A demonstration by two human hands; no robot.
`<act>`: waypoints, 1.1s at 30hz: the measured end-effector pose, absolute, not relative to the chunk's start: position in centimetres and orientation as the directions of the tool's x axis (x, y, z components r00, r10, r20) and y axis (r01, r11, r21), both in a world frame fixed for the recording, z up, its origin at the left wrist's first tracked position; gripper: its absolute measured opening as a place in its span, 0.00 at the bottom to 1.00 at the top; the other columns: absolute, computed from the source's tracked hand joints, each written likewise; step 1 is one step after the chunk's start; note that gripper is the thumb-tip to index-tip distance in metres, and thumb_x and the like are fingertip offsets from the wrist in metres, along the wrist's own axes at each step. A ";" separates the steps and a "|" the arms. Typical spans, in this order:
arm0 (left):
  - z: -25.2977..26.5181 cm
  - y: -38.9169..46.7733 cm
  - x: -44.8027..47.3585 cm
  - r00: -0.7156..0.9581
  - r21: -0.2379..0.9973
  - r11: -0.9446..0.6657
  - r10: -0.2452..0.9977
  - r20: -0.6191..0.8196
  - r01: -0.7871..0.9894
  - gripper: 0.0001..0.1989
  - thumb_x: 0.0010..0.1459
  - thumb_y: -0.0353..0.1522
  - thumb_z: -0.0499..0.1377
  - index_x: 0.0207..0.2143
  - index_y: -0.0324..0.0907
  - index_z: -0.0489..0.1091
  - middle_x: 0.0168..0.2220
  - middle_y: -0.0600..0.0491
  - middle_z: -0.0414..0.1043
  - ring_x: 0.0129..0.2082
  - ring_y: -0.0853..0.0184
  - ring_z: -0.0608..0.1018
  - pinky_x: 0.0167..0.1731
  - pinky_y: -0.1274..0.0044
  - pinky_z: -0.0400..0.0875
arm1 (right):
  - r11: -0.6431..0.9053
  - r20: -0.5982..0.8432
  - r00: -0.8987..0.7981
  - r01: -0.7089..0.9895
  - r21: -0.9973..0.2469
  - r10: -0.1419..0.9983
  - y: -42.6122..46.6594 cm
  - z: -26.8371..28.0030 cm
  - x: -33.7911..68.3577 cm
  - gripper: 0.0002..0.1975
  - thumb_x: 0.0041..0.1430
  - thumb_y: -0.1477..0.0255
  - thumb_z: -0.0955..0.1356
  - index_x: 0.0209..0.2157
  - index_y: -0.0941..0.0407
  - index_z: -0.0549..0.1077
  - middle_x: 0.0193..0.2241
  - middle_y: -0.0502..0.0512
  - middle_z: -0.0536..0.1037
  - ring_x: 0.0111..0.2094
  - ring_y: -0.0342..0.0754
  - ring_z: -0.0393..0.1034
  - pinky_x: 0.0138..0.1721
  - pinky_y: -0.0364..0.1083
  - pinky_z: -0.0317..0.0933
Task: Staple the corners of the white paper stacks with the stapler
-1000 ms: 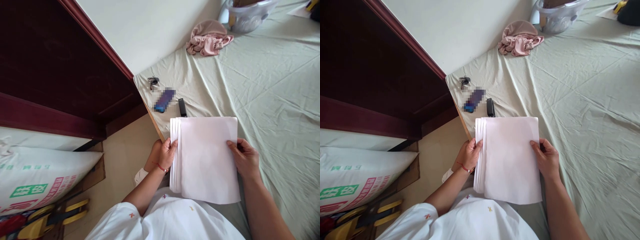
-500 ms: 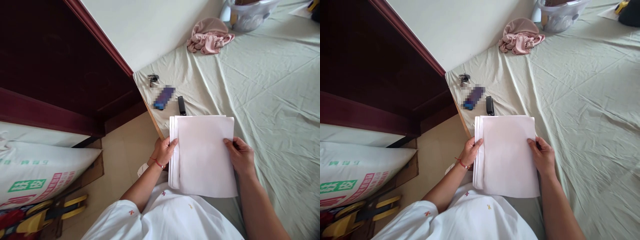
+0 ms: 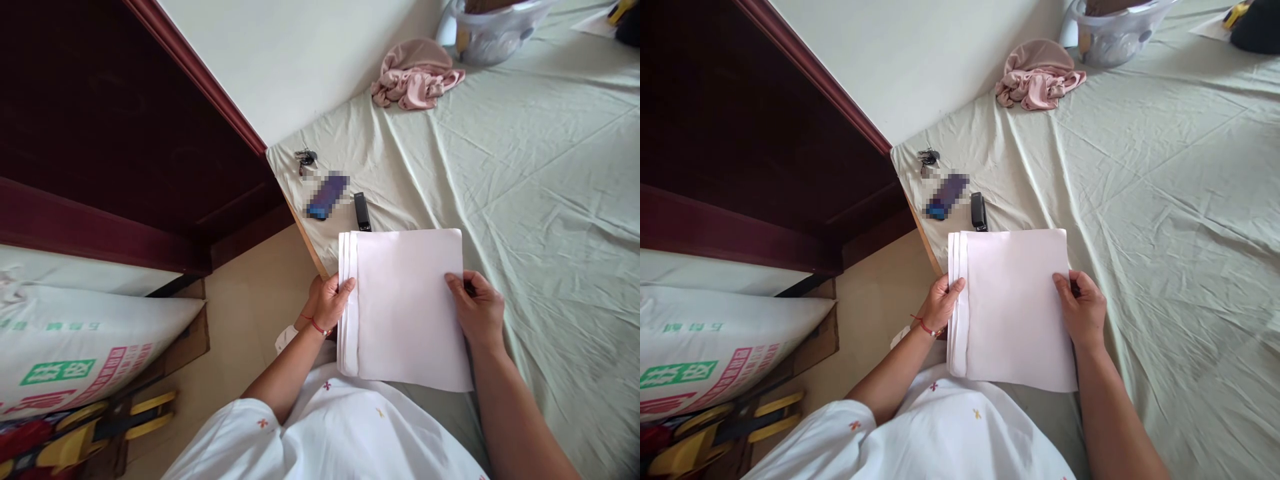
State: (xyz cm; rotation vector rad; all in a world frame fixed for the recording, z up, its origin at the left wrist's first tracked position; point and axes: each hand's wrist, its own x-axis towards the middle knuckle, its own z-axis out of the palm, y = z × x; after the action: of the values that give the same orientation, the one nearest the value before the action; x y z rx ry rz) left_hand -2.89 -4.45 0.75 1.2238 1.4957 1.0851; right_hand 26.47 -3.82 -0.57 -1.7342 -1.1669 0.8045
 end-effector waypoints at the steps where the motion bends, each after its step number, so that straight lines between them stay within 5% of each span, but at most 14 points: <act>1: 0.9 -4.5 -2.8 -0.114 0.968 0.128 0.988 -0.105 0.217 0.28 0.59 0.56 0.63 0.41 0.39 0.80 0.32 0.51 0.78 0.36 0.64 0.75 0.40 0.74 0.72 | -0.186 -0.046 0.354 0.374 -0.908 0.934 -3.8 -0.5 26.4 0.18 0.59 0.53 0.72 0.34 0.54 0.78 0.25 0.47 0.72 0.26 0.43 0.59 0.30 0.45 0.54; 9: 1.6 -4.6 -2.4 -0.108 0.953 0.108 0.991 -0.080 0.283 0.29 0.57 0.57 0.64 0.23 0.41 0.67 0.21 0.58 0.58 0.24 0.72 0.60 0.26 0.78 0.60 | -0.199 -0.044 0.369 0.392 -0.898 0.928 -3.8 0.4 26.0 0.18 0.60 0.53 0.71 0.32 0.55 0.77 0.23 0.47 0.72 0.25 0.43 0.59 0.28 0.44 0.54; 17: 0.9 -4.8 -2.3 -0.048 0.961 0.111 0.994 -0.102 0.252 0.20 0.59 0.49 0.66 0.36 0.39 0.78 0.32 0.50 0.79 0.32 0.64 0.77 0.36 0.74 0.72 | -0.232 -0.063 0.396 0.395 -0.889 0.916 -4.0 0.5 25.7 0.18 0.59 0.53 0.71 0.31 0.55 0.76 0.23 0.47 0.71 0.24 0.43 0.60 0.28 0.45 0.54; 22: 0.1 -5.0 -2.2 -0.064 0.958 0.118 0.992 -0.105 0.262 0.18 0.60 0.46 0.67 0.38 0.39 0.81 0.34 0.51 0.82 0.35 0.64 0.79 0.40 0.74 0.72 | -0.238 -0.067 0.395 0.402 -0.884 0.916 -4.0 0.3 25.6 0.18 0.60 0.54 0.70 0.31 0.54 0.75 0.22 0.46 0.69 0.24 0.43 0.58 0.28 0.45 0.54; 26: 0.1 -4.8 -2.0 -0.199 0.980 0.182 0.966 -0.163 0.077 0.18 0.54 0.45 0.71 0.26 0.39 0.78 0.25 0.56 0.75 0.28 0.69 0.74 0.34 0.77 0.69 | -0.169 -0.025 0.378 0.355 -0.919 0.925 -3.8 -0.3 25.7 0.17 0.58 0.56 0.73 0.41 0.54 0.75 0.33 0.50 0.77 0.29 0.45 0.66 0.34 0.46 0.62; 29: 0.6 -4.1 -1.9 -0.384 0.970 0.182 0.894 -0.232 -0.162 0.18 0.47 0.45 0.74 0.32 0.41 0.79 0.30 0.55 0.79 0.30 0.69 0.76 0.35 0.77 0.71 | -0.101 0.028 0.360 0.332 -0.938 0.932 -3.7 -0.6 25.7 0.22 0.56 0.58 0.75 0.48 0.53 0.74 0.43 0.55 0.78 0.35 0.46 0.70 0.39 0.48 0.66; 33: 2.3 -2.7 -2.0 -0.615 0.916 0.065 0.722 -0.317 -0.397 0.22 0.37 0.39 0.77 0.35 0.41 0.79 0.34 0.54 0.83 0.34 0.66 0.81 0.40 0.75 0.75 | -0.119 -0.008 0.319 0.329 -0.937 0.948 -3.8 -0.1 25.7 0.20 0.58 0.54 0.74 0.42 0.55 0.76 0.32 0.51 0.77 0.28 0.45 0.67 0.32 0.45 0.63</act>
State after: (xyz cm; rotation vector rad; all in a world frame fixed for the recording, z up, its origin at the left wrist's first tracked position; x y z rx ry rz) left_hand -2.03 -2.75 2.35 0.3416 1.5017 1.6820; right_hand 25.73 -3.81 -0.08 -1.6453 -1.1748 0.8251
